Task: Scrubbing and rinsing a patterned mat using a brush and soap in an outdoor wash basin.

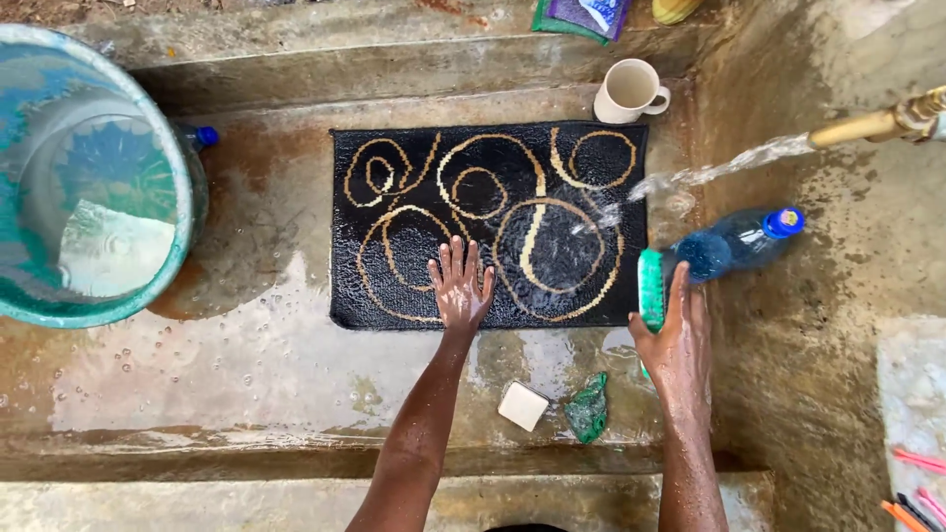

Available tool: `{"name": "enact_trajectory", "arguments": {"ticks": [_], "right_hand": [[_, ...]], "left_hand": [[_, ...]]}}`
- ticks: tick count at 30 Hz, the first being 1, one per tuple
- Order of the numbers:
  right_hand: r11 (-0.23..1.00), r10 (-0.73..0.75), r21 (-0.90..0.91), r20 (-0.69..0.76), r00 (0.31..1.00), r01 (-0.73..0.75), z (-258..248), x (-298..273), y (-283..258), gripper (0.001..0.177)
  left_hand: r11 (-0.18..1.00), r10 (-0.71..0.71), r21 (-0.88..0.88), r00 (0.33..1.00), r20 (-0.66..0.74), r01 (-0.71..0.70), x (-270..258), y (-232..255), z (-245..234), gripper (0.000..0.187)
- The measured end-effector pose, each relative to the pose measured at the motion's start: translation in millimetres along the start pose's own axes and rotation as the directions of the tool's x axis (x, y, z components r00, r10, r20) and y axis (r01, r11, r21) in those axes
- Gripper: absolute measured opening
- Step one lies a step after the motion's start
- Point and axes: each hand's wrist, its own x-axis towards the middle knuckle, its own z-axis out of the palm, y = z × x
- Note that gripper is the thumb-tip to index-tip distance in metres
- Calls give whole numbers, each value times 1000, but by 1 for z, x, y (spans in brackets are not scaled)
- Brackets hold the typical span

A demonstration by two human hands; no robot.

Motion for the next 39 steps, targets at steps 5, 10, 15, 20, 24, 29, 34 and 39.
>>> {"name": "enact_trajectory", "arguments": {"ticks": [5, 10, 15, 20, 24, 29, 34, 39], "right_hand": [[832, 48, 555, -76, 996, 2, 35, 57, -17, 117], [849, -60, 514, -139, 988, 124, 123, 143, -2, 109], [978, -155, 120, -147, 977, 173, 131, 178, -24, 103], [989, -146, -13, -56, 988, 146, 145, 189, -20, 95], [943, -329, 30, -72, 942, 332, 158, 202, 17, 96], [996, -26, 86, -53, 998, 30, 173, 220, 27, 88], [1000, 20, 2, -131, 991, -20, 164, 179, -18, 91], [967, -85, -240, -2, 996, 82, 158, 129, -77, 94]], "left_hand": [[1000, 16, 7, 999, -49, -16, -6, -2, 9, 62], [1000, 21, 4, 998, -65, -21, 3, -1, 4, 65], [1000, -14, -23, 1000, -6, 14, 1, -5, 1, 65], [968, -1, -242, 961, 275, 70, 18, -63, -17, 63], [857, -287, -417, 952, 102, 303, -8, -142, -14, 61], [969, -213, -159, 963, -167, 187, -2, -149, -32, 56], [933, -272, -289, 947, -174, 214, 4, -151, -32, 53], [929, -268, -304, 950, -159, 211, -4, -149, -36, 47]]}}
